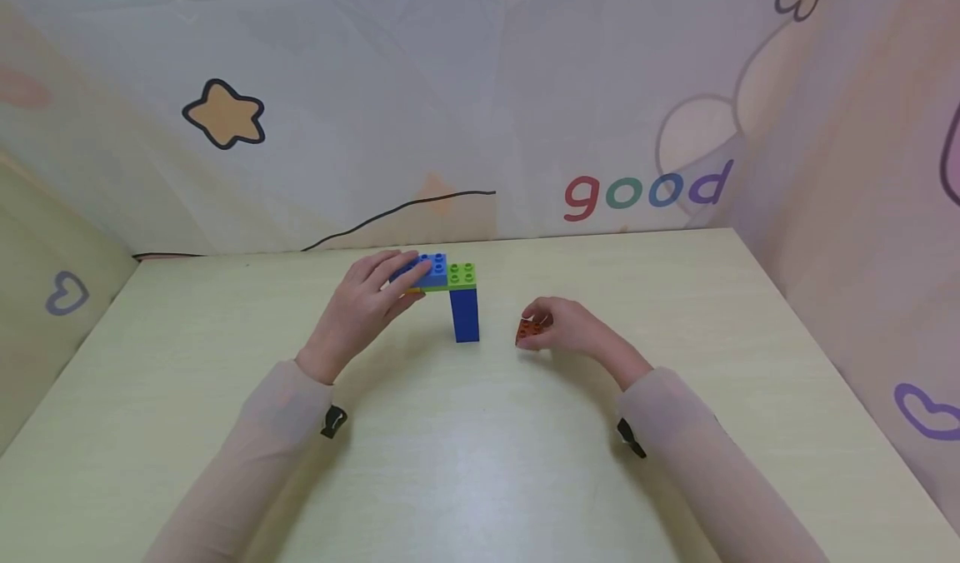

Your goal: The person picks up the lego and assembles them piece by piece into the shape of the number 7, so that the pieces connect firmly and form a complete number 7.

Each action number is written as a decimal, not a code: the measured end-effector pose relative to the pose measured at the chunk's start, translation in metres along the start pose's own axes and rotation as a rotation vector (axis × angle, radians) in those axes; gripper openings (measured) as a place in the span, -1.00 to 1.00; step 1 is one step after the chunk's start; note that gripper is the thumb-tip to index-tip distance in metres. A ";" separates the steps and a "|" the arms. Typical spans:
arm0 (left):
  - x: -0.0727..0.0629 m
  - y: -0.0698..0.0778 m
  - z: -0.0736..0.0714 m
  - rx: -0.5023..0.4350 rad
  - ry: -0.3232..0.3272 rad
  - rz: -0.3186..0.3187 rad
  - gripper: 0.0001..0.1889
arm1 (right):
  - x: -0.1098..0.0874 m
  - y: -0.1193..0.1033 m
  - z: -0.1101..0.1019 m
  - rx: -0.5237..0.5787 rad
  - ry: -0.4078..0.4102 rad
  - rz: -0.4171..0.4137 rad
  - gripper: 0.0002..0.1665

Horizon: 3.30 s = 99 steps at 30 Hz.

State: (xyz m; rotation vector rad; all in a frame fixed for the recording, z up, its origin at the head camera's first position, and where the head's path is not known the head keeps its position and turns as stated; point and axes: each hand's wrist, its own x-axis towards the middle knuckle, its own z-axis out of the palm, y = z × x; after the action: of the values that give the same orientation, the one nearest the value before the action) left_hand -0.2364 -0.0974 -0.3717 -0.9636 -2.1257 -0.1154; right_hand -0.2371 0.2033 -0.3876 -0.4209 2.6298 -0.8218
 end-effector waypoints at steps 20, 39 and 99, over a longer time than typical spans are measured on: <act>0.000 0.000 0.000 -0.004 0.007 0.004 -0.49 | 0.005 0.000 -0.004 0.017 0.062 0.007 -0.49; 0.001 0.000 -0.002 -0.013 -0.002 -0.002 -0.52 | 0.005 -0.020 -0.023 0.179 0.369 -0.090 -0.48; 0.002 0.001 0.000 -0.022 0.015 0.038 -0.46 | 0.010 -0.078 0.004 0.074 0.537 -0.484 -0.56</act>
State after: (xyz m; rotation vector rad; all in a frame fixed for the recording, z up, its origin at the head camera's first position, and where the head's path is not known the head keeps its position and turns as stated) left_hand -0.2364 -0.0959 -0.3704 -1.0127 -2.0950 -0.1267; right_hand -0.2307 0.1362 -0.3471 -0.9562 3.0085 -1.3360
